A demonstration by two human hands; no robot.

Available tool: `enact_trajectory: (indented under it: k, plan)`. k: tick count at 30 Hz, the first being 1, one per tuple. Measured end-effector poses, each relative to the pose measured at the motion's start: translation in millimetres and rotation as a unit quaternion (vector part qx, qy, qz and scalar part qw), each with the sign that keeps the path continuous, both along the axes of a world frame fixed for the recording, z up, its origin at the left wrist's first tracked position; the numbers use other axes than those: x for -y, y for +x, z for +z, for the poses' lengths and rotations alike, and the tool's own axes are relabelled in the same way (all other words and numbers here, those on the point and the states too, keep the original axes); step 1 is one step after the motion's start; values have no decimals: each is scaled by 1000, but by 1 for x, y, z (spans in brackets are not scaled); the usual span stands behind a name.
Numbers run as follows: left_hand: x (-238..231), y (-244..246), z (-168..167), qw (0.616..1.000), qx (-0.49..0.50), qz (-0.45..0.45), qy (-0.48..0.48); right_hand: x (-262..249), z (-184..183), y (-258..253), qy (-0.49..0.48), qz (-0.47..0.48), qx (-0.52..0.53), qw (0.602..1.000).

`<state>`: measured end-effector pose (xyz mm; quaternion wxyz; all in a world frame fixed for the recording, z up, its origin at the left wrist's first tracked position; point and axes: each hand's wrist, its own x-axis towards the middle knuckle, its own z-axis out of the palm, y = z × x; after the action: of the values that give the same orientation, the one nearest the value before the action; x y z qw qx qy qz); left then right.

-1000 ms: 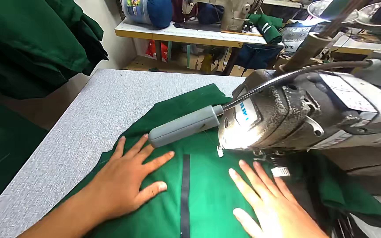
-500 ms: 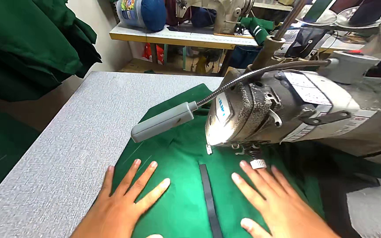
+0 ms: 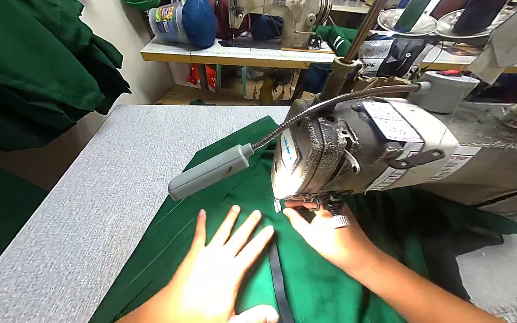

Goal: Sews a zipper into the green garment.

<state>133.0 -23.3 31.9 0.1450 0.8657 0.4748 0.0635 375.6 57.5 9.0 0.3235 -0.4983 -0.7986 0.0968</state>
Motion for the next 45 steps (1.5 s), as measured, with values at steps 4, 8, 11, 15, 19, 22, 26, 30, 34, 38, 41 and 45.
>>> enact_trajectory:
  k: [4,8,11,15,19,22,26,30,34,38,41,45]
  plan:
    - [-3,6,-14,999,-39,4,22,1,-8,-9,-12,-32,-12,999]
    - [-2,6,-17,998,-35,2,42,-3,-13,-11,-10,-38,-50,998]
    - [-2,6,-16,999,-40,3,35,-6,-13,-15,-26,-40,-57,997]
    - [-2,6,-16,998,-41,3,40,-8,-17,-17,-16,-29,-26,999]
    - [-2,5,-18,998,-40,4,47,-8,-18,-14,20,-22,25,999]
    - [-2,5,-18,998,-36,5,44,0,-10,-15,14,-18,44,999]
    - [-2,6,-14,999,-35,3,20,12,-1,-13,1,24,102,994]
    - [-2,6,-14,999,-33,7,1,-13,36,17,-131,-60,239,960]
    - [-5,3,-12,1000,-24,-2,-12,-22,69,46,-135,-143,283,939]
    - [-2,3,-15,1000,-29,0,8,41,39,46,9,0,242,970]
    - [2,6,-11,999,-48,11,-3,59,23,64,-126,90,292,944]
    - [3,7,-8,997,-69,19,-20,50,9,91,-37,92,312,945]
